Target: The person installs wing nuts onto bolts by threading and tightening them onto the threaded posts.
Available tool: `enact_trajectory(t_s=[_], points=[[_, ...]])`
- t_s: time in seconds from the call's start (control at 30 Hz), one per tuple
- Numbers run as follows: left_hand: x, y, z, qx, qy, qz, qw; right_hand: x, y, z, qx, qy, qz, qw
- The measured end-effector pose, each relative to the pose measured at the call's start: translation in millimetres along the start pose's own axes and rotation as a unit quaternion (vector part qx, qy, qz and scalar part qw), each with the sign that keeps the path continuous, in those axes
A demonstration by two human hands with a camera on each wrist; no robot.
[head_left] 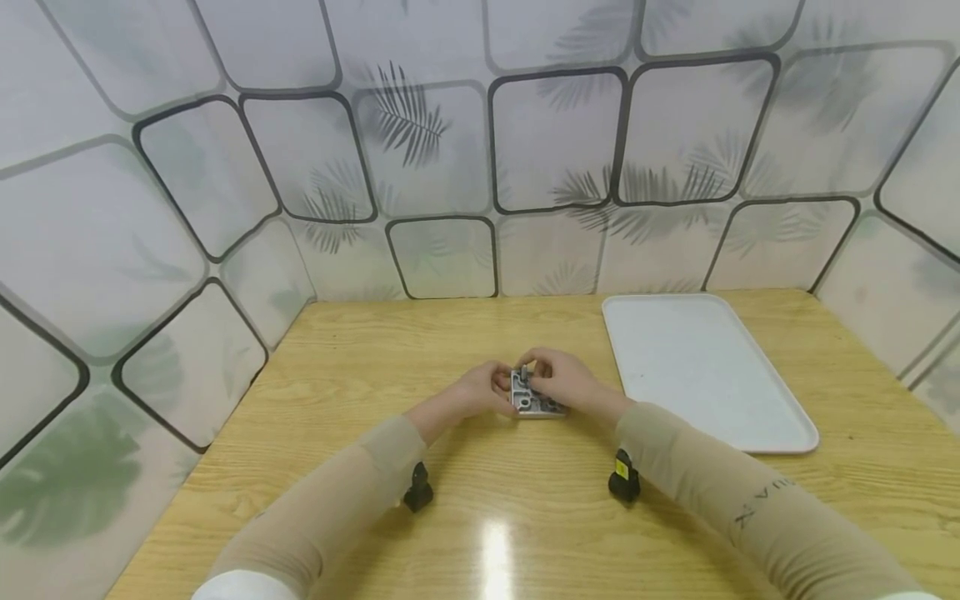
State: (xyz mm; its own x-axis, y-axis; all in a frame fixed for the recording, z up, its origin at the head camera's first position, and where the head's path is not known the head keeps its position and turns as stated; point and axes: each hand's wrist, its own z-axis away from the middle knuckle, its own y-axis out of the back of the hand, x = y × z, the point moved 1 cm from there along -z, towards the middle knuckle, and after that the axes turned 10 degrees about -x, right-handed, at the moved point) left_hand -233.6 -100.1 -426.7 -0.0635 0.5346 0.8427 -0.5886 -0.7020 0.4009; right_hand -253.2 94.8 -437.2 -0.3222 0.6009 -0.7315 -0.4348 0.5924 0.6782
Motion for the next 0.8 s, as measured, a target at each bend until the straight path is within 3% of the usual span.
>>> enact_trajectory(t_s=[0.43, 0.8], points=[[1.3, 0.2, 0.5, 0.001, -0.004, -0.004, 1.0, 1.8, -3.9, -4.0, 0.026, -0.004, 0.018, 0.999], [0.2, 1.1, -0.6, 0.0, 0.001, -0.008, 1.0, -7.0, -7.0, -1.2, 0.047, -0.043, 0.024, 0.998]])
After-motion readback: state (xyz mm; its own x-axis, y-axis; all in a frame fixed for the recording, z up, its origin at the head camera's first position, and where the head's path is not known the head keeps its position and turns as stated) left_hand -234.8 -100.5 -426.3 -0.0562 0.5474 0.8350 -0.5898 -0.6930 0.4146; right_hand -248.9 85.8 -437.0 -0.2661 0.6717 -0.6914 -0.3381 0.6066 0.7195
